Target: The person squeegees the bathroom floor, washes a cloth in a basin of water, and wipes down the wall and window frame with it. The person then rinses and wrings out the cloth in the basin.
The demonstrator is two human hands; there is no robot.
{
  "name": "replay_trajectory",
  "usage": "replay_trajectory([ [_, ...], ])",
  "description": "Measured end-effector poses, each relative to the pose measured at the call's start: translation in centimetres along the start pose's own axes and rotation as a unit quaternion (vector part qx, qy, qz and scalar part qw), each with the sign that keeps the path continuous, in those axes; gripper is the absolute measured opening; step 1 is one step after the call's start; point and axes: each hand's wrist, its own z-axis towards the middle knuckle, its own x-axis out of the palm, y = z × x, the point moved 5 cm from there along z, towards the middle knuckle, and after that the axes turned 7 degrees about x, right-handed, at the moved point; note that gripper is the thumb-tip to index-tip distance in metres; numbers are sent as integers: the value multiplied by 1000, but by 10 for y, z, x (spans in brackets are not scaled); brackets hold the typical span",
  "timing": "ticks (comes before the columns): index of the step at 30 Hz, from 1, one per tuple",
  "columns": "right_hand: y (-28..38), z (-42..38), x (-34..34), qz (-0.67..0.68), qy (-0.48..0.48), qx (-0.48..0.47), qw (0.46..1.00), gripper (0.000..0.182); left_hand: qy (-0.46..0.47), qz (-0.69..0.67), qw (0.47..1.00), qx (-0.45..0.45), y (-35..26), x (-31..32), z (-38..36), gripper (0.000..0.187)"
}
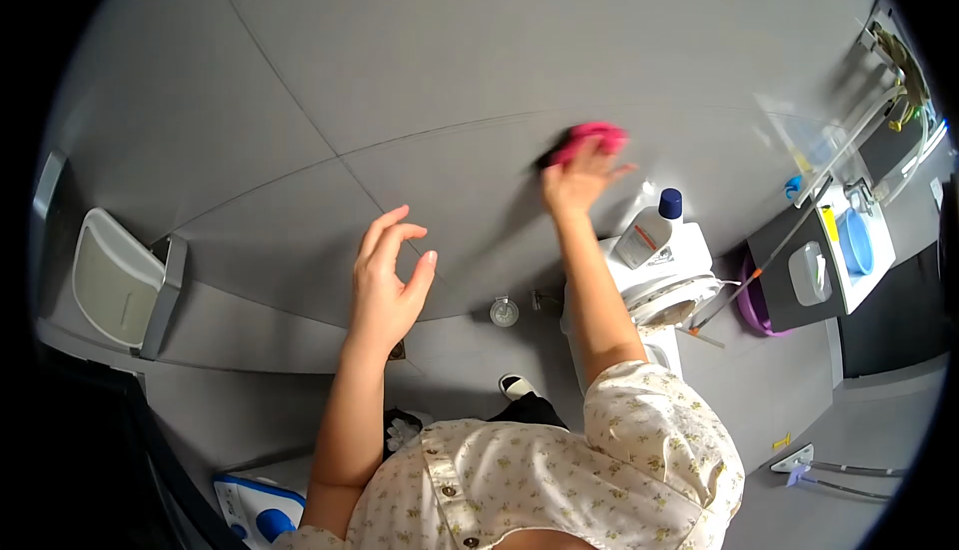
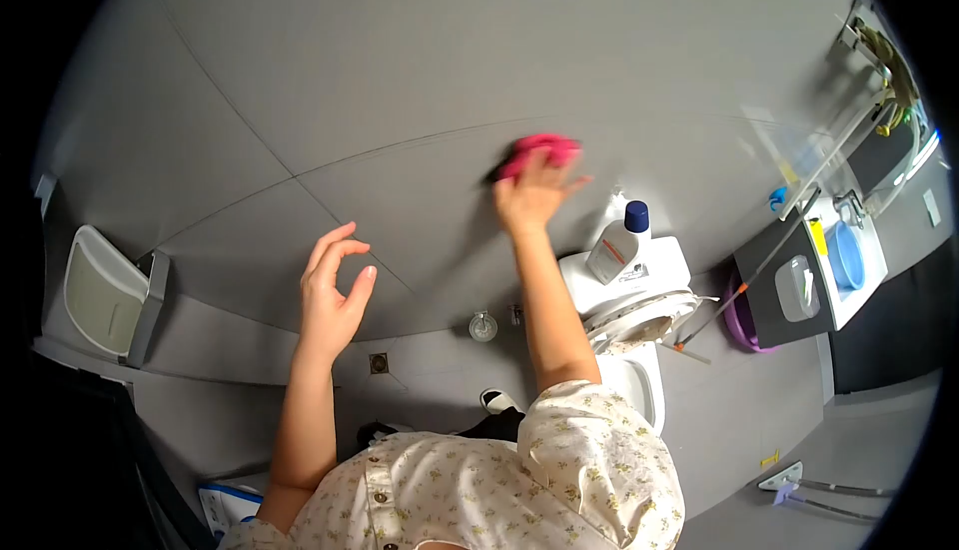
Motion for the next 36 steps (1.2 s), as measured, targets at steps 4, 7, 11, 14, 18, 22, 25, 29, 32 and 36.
replay_trajectory([
  [4, -55, 27, -12, 127, -38, 275, 952, 75, 30, -11, 999, 33, 0, 16, 2, 18],
  [7, -40, -21, 10, 127, -35, 403, 906, 68, 35, -21, 999, 24, 4, 21, 4, 18],
  [11, 85, -142, 45, 232, 26, 621, 748, 68, 35, -66, 996, -54, 14, 28, 1, 18],
  [14, 166, -222, 79, 283, 80, 683, 669, 65, 32, -12, 999, -15, 17, 20, 2, 18],
  [18, 137, -247, 97, 385, 74, 728, 563, 64, 29, 28, 999, -19, 34, 3, 0, 18],
  [22, 30, -134, 42, 247, 43, 568, 783, 70, 8, -9, 999, -46, 45, 11, -1, 17],
  [25, -3, -94, 20, 231, 30, 474, 849, 66, 41, -13, 997, -57, 53, 29, -3, 17],
  [29, 23, -148, 30, 155, 57, 410, 897, 58, 51, -48, 994, -78, 48, 49, 3, 17],
  [32, 22, -168, 18, 144, 111, 469, 864, 56, 60, -31, 996, -50, 40, 54, 8, 17],
  [36, 11, -147, 6, 157, 127, 379, 903, 55, 56, -34, 996, -56, 38, 53, 11, 17],
])
